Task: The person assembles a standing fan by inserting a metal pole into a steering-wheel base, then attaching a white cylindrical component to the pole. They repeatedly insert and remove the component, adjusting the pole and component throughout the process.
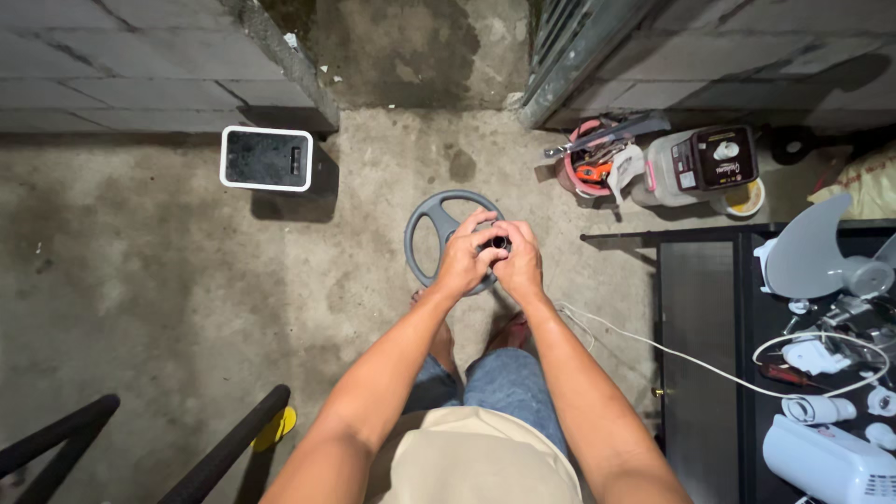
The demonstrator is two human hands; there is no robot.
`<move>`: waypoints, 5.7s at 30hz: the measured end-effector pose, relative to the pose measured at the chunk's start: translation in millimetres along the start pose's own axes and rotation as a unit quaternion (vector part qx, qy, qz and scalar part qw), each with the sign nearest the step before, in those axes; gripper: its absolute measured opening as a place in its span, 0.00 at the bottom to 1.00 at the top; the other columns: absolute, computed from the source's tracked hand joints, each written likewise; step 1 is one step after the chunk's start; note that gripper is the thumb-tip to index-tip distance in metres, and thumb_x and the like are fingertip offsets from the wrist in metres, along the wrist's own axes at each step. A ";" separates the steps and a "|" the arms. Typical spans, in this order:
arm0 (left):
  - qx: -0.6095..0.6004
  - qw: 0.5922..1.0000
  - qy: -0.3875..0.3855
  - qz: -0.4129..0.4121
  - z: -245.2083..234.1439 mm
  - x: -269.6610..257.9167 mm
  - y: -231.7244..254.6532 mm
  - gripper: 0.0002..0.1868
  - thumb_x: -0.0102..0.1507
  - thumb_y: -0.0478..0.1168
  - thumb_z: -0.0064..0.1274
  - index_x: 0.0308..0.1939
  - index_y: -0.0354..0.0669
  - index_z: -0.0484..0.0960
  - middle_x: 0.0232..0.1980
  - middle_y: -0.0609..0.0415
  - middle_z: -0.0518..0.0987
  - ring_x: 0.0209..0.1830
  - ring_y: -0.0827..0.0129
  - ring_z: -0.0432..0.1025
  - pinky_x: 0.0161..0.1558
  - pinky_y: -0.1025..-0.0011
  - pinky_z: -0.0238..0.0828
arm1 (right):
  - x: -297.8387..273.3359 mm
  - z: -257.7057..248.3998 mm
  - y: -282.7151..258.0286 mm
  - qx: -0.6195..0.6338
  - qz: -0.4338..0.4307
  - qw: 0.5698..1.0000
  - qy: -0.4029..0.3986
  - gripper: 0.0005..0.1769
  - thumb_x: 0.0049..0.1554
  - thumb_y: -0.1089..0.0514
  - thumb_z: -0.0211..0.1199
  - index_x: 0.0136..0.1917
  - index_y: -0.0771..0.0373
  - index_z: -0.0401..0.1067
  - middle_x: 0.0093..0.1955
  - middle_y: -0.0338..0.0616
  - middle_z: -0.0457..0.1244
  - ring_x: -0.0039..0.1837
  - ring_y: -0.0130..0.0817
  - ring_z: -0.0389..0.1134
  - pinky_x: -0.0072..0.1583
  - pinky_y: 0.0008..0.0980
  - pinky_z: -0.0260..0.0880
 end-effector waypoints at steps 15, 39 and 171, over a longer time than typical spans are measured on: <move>-0.071 0.997 -0.007 -0.043 0.8 -3.6 3.2 0.15 0.59 0.33 0.63 0.50 0.40 0.85 0.45 0.47 0.86 0.42 0.65 0.82 0.46 0.71 0.77 | -5.8 50.5 69.4 -0.006 0.066 0.991 -0.114 0.22 0.50 0.59 0.67 0.59 0.59 0.71 0.61 0.50 0.64 0.60 0.53 0.68 0.59 0.42 0.70; -0.105 0.994 0.011 0.024 -33.6 20.1 95.7 0.21 0.59 0.38 0.65 0.56 0.40 0.84 0.45 0.50 0.87 0.43 0.73 0.80 0.49 0.75 0.76 | 20.1 -33.3 -20.5 0.067 -0.005 0.992 -0.103 0.13 0.57 0.61 0.65 0.56 0.59 0.75 0.40 0.46 0.68 0.38 0.34 0.68 0.43 0.33 0.68; -0.315 0.928 -0.081 0.179 -65.8 100.1 302.2 0.21 0.70 0.32 0.54 0.68 0.34 0.73 0.43 0.60 0.78 0.41 0.80 0.71 0.45 0.79 0.73 | 56.5 -226.4 -233.0 0.160 -0.279 0.944 -0.076 0.45 0.45 0.63 0.76 0.72 0.64 0.59 0.55 0.41 0.63 0.54 0.31 0.67 0.55 0.31 0.73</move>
Point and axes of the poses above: each hand's wrist, its own x-axis towards the middle knuckle, its own z-axis out of the palm, y = z × x, the point moved 6 cm from there along x, towards the middle knuckle
